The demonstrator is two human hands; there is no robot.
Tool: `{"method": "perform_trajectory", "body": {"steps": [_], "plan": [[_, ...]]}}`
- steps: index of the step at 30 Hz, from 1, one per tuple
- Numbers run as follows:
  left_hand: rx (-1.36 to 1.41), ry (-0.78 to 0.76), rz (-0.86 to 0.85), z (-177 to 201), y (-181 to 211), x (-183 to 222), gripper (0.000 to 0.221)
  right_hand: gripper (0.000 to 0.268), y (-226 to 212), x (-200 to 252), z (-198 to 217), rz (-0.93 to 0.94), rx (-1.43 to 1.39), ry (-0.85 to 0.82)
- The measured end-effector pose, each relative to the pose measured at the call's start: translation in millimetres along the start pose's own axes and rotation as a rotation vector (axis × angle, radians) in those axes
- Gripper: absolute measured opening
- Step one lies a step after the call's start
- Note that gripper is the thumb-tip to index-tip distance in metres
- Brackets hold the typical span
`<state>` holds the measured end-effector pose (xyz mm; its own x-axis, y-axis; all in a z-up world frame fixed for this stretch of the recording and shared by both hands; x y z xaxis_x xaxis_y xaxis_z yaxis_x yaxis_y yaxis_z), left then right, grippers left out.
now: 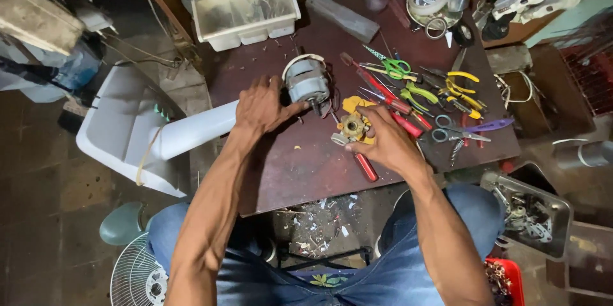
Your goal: Disassembling a fan motor to remove the core and other internal components using hand tools.
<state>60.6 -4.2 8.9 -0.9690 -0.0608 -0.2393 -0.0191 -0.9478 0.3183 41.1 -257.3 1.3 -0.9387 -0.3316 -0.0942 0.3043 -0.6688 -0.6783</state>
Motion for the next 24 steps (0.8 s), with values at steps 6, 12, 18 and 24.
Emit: {"method": "perform_trajectory", "body": {"steps": [6,12,18,24], "plan": [[0.014,0.037,0.009,22.3,-26.1,22.8,0.073,0.080,10.9,-4.0,-8.0,0.060,0.026,0.025],[0.324,0.468,0.107,20.3,-109.8,58.0,0.072,0.091,2.8,-1.2,-4.8,0.047,0.033,-0.022],[0.561,0.869,0.116,29.3,-168.1,87.9,0.041,0.090,1.3,2.5,-2.0,0.035,0.009,-0.017],[0.357,1.227,0.233,39.9,-201.1,114.5,0.022,0.088,4.0,1.7,-1.6,0.036,-0.032,-0.002]]}}
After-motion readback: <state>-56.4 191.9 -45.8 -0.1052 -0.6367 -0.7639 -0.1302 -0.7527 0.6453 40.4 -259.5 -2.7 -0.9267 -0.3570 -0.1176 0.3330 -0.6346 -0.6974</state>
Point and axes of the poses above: each hand's wrist, its own x-axis away from the middle knuckle, its own z-axis out of the back of the hand, y = z × x, the point moved 7 cm from there along -x, towards the middle knuckle, and after that the axes turned 12 degrees about y, right-handed, at the moved point
